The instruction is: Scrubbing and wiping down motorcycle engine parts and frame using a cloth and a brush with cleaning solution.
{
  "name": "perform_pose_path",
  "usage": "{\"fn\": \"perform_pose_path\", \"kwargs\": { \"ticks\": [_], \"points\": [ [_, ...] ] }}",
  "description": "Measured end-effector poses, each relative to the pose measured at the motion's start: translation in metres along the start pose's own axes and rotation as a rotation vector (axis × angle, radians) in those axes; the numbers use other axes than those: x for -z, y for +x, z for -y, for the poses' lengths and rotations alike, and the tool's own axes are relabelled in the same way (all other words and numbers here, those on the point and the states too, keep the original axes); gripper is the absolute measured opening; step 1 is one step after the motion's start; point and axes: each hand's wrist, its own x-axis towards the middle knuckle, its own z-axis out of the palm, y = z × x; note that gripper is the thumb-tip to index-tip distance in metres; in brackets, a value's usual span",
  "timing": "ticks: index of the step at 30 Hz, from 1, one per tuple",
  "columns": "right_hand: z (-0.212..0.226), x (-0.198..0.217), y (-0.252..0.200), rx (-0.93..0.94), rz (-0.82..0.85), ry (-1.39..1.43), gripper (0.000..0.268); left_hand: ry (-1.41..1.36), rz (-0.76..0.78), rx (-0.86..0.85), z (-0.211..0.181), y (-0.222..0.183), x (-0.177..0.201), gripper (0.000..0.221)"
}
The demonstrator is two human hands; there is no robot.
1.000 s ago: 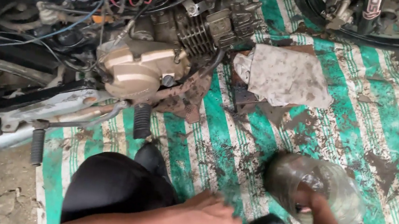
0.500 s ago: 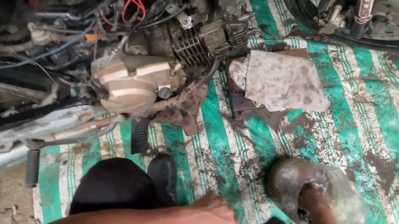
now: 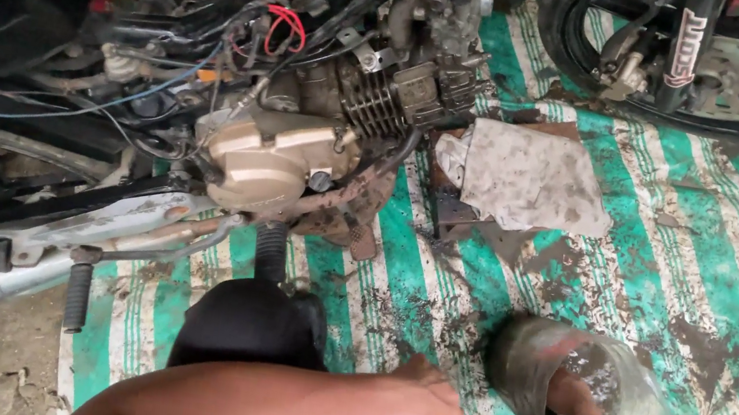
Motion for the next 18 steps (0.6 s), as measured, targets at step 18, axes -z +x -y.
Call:
{"fn": "perform_pose_path", "kwargs": {
  "ticks": [18],
  "points": [
    [0.057,0.127,-0.128,-0.802,-0.392,1.129,0.043,-0.069,-0.175,-0.055,-0.013,-0.027,-0.026,0.039]
  ]
}}
